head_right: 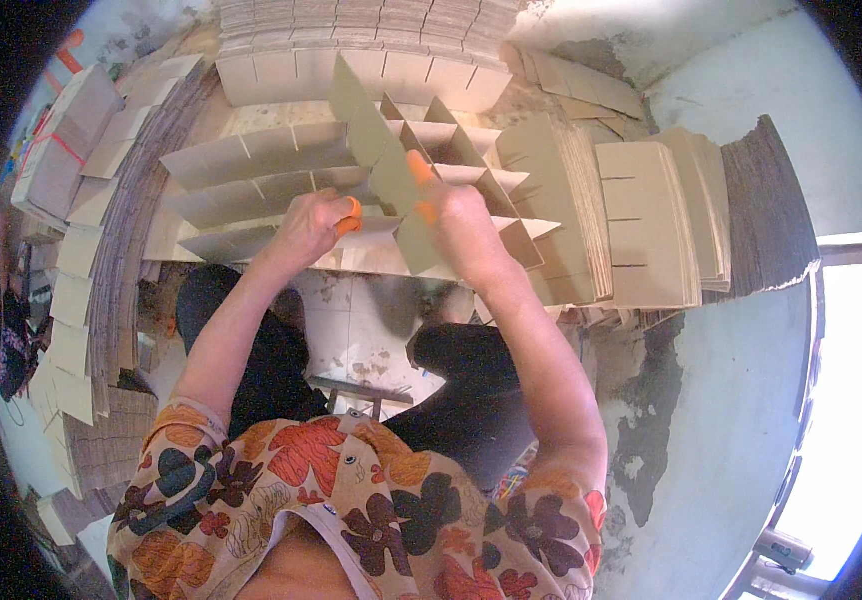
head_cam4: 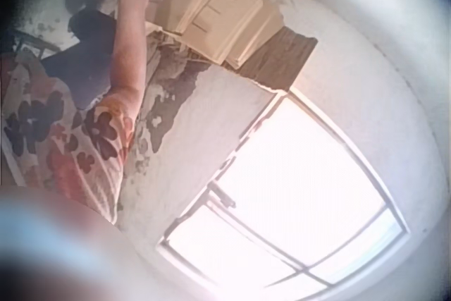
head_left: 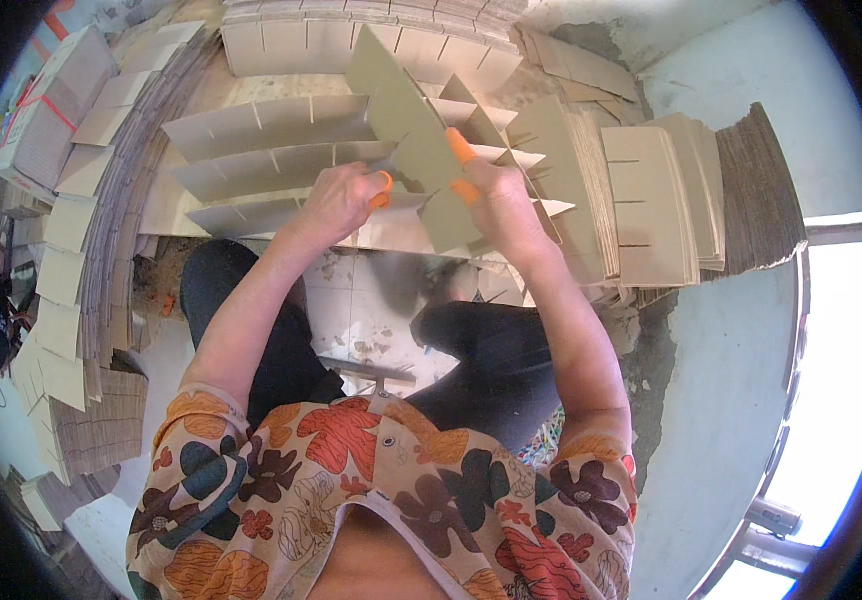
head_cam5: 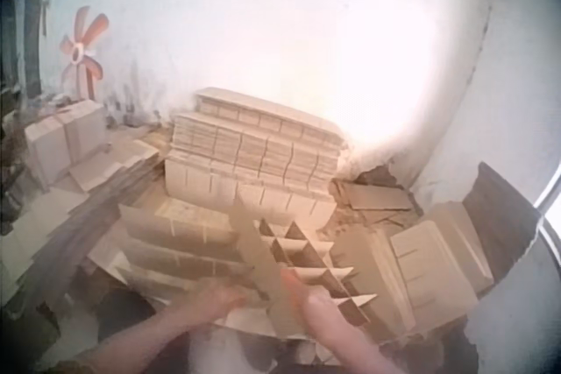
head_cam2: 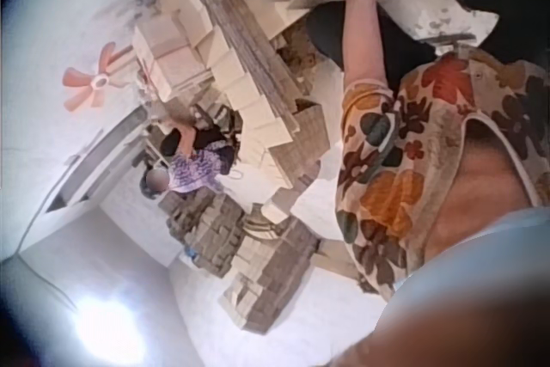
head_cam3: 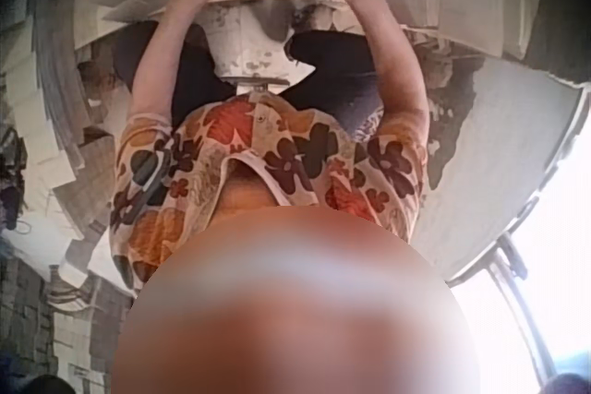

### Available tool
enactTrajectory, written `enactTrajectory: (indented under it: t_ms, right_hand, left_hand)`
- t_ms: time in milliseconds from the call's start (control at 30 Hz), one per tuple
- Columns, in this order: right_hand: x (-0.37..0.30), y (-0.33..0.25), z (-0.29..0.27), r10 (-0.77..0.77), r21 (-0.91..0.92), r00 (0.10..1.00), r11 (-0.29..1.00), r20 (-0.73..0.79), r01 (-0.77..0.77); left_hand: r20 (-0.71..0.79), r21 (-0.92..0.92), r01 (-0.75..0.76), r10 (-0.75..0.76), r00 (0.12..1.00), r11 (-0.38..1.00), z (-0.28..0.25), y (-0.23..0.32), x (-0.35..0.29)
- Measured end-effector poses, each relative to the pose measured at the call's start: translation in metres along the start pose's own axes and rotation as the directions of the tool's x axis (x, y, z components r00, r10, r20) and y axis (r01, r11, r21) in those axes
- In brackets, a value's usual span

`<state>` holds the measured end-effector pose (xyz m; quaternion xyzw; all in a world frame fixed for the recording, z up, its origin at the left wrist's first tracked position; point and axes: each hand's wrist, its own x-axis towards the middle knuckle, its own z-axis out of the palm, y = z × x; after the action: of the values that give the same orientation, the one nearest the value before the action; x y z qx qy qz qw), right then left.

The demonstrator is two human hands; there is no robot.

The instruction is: The person repeatedly picks up flat cardboard sheets, folds them along pre-scored lines into box-like dividers, and stacks them on a nearby pile. The process is continuous and repetitive, with no tools used.

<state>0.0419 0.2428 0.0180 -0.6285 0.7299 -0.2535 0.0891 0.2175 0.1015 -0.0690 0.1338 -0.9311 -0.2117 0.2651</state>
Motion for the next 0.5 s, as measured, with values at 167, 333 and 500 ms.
enactTrajectory:
  t_ms: [167,333,500]
  right_hand:
    - [0.005,0.008,0.026,-0.025,-0.134,0.971,0.989,0.239,0.059]
    - [0.006,0.008,0.028,0.006,-0.223,0.932,0.971,0.364,0.081]
    - [0.012,0.002,0.019,0.032,-0.213,0.889,0.974,0.457,0.074]
  left_hand:
    - [-0.009,0.006,-0.005,0.005,1.000,1.000,0.002,-0.001,0.003]
    - [0.005,-0.037,0.032,-0.032,0.999,0.999,0.004,-0.003,0.003]
    - [0.059,-0.047,0.054,-0.051,0.997,0.997,0.000,-0.007,0.006]
